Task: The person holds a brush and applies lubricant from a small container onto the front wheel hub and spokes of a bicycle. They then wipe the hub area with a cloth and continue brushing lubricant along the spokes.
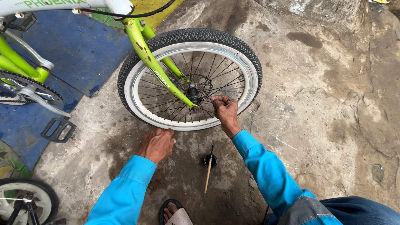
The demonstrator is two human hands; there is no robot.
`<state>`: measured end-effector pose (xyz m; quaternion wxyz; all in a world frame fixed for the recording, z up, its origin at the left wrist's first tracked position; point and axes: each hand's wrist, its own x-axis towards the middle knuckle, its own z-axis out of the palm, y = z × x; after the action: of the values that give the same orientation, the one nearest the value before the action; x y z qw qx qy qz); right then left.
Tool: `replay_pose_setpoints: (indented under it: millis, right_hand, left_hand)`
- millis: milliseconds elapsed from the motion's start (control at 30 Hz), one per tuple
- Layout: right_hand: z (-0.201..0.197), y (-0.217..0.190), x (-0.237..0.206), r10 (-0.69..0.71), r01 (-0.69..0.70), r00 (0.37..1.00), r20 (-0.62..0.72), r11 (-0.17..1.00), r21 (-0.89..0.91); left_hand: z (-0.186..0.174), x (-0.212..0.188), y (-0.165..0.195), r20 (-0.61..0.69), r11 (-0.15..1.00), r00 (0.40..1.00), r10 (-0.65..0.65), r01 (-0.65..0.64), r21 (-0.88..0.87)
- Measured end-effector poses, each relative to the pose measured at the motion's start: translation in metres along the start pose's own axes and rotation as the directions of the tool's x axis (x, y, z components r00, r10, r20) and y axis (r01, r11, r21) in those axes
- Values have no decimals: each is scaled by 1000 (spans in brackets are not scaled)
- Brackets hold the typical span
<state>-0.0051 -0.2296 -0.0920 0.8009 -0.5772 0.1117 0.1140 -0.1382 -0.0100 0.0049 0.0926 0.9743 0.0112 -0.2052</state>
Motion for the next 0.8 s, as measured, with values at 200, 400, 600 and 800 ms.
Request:
replay_pose_setpoints:
  millis: [200,400,600,800]
  right_hand:
    - [-10,3,-3,-83,82,996,-20,995,-56]
    - [-16,7,-14,-122,126,991,-50,990,71]
    - [3,25,-48,-175,173,985,-4,976,-135]
    - [35,75,-123,-252,330,878,407,934,-135]
  left_hand:
    - [0,-2,5,-9,1000,1000,-19,19,-19]
    - [0,-2,7,-36,1000,999,13,-12,16]
    - [8,2,2,19,998,1000,-21,20,54]
    - [22,8,-14,137,988,981,-138,126,92]
